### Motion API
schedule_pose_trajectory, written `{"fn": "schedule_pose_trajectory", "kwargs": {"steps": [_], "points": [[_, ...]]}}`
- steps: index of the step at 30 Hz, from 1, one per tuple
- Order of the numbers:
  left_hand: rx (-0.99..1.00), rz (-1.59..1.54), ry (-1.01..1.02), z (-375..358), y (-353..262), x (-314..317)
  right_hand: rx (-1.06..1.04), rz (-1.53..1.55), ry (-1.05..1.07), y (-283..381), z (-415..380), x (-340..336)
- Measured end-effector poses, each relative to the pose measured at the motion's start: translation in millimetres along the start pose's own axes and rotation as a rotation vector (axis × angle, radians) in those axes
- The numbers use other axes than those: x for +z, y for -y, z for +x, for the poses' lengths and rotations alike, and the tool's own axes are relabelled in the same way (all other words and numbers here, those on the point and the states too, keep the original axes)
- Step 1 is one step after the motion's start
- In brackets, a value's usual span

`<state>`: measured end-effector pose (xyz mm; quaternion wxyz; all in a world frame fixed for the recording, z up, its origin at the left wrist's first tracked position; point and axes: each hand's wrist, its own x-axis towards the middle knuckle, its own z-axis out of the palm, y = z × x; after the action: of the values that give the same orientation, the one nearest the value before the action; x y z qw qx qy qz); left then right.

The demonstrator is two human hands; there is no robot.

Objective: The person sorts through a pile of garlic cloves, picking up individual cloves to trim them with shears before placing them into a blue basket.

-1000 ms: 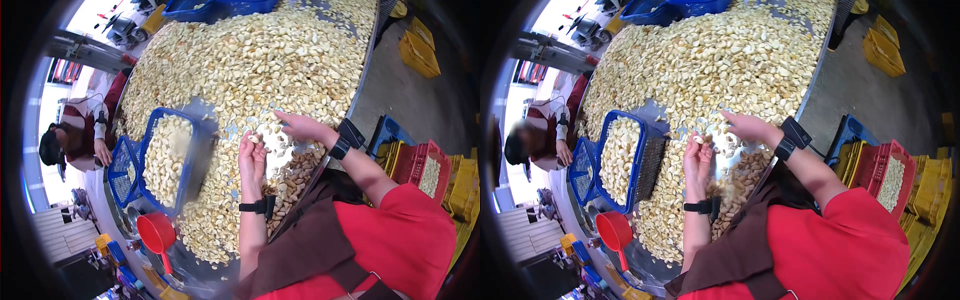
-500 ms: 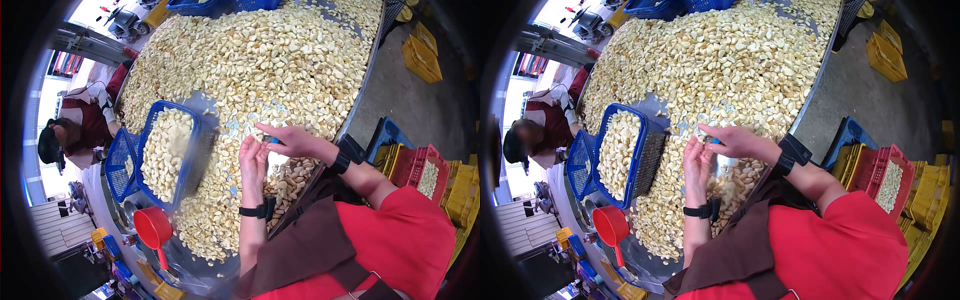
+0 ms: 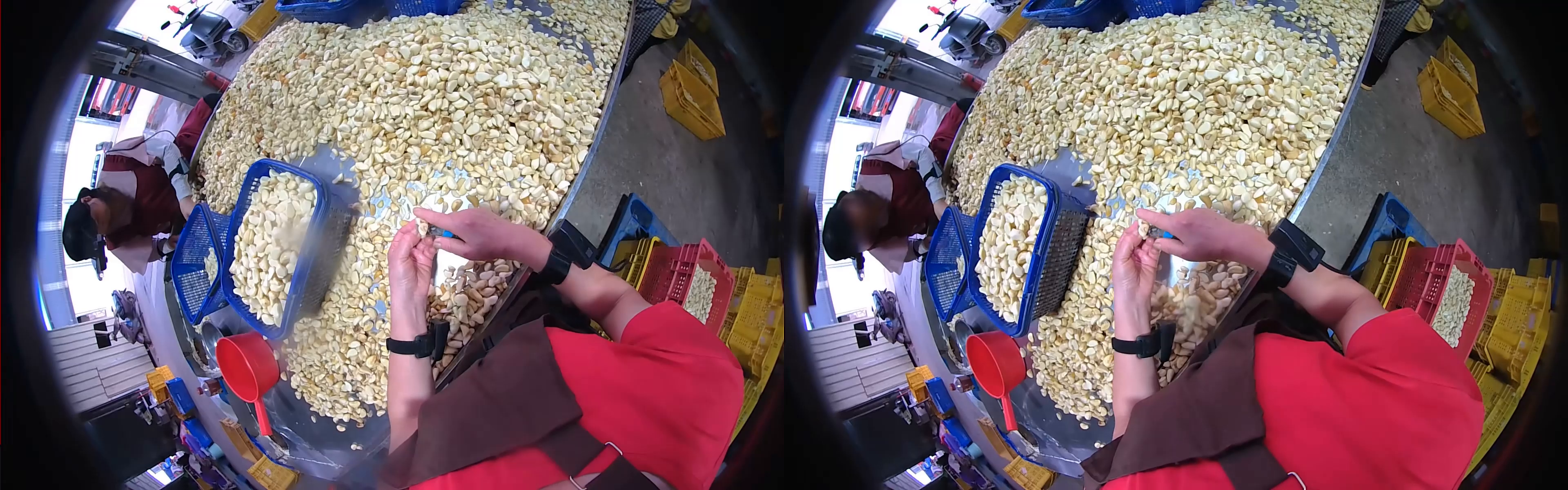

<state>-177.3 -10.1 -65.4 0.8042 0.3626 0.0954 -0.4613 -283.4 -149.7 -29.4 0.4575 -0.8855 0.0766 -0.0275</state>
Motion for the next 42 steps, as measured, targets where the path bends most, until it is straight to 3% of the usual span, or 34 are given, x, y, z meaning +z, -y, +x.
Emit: {"fn": "schedule_pose_trajectory", "kwargs": {"steps": [3, 4, 6, 7, 8, 10, 11, 12, 14, 16, 20, 25, 27, 31, 33, 34, 36, 39, 40, 42], "points": [[0.004, 0.026, -0.025, 2.1, -2.1, -1.6, -0.108, 0.077, -0.123, -13.7, 3.5, 11.1], [-0.031, 0.038, 0.061, 4.1, -3.8, -4.6, -0.108, 0.077, -0.126, -17.4, 5.5, 12.9], [-0.067, 0.048, 0.147, 4.4, -3.4, -5.3, 0.254, 0.733, -0.153, -25.8, 11.5, 12.6], [-0.032, 0.100, 0.078, 2.7, -1.8, -3.3, 0.221, 0.827, -0.125, -32.7, 11.7, 9.6], [0.004, 0.153, 0.011, 2.2, -0.8, -0.9, 0.216, 0.826, -0.125, -35.9, 10.3, 9.9], [0.030, 0.236, -0.073, 1.1, -1.0, 9.8, 0.116, 0.317, -0.074, -39.3, 5.9, 15.0], [0.144, 0.425, -0.089, 5.5, 2.6, 4.2, -0.093, 0.168, -0.185, -47.1, 5.4, 27.0], [0.258, 0.613, -0.104, 7.9, 5.9, 1.6, -0.090, 0.166, -0.183, -37.4, 3.2, 21.8], [0.310, 0.679, -0.110, 4.6, 7.1, 8.4, 0.075, 0.066, -0.005, -9.3, 2.2, 4.9], [0.523, 0.979, -0.193, 1.8, 8.3, 11.7, 0.076, 0.068, -0.020, -11.7, 3.8, 9.9], [0.629, 1.279, -0.199, -6.8, 2.1, 17.5, 0.082, 0.096, -0.020, -14.0, 3.9, 16.4], [0.724, 1.347, -0.192, -5.2, 3.4, 6.5, -0.006, 0.189, -0.100, -21.1, 9.2, 30.5], [0.745, 1.379, -0.206, -5.0, 2.0, 5.5, 0.122, 0.251, 0.025, -13.8, 8.2, 24.4], [0.777, 1.442, -0.198, -6.4, -1.5, 8.5, 0.113, 0.299, 0.033, -24.0, 10.5, 34.6], [0.786, 1.455, -0.198, -6.9, -3.5, 9.8, -0.098, 0.375, -0.165, -33.0, 16.4, 46.2], [0.776, 1.430, -0.204, -6.2, -4.5, 10.5, -0.103, 0.374, -0.164, -31.5, 16.4, 42.6], [0.777, 1.404, -0.210, -3.3, -7.0, 11.7, 0.373, 0.936, 0.160, -21.2, 15.0, 28.2], [0.573, 0.978, -0.178, -2.6, -7.9, 6.1, 0.411, 1.287, 0.132, -15.9, 16.4, 22.9], [0.579, 0.978, -0.180, -5.0, -9.4, 4.1, 0.433, 1.444, 0.103, -18.2, 16.6, 21.5], [0.682, 1.051, -0.238, -11.8, -16.5, 3.4, 0.435, 1.281, 0.096, -26.4, 21.7, 16.9]]}}
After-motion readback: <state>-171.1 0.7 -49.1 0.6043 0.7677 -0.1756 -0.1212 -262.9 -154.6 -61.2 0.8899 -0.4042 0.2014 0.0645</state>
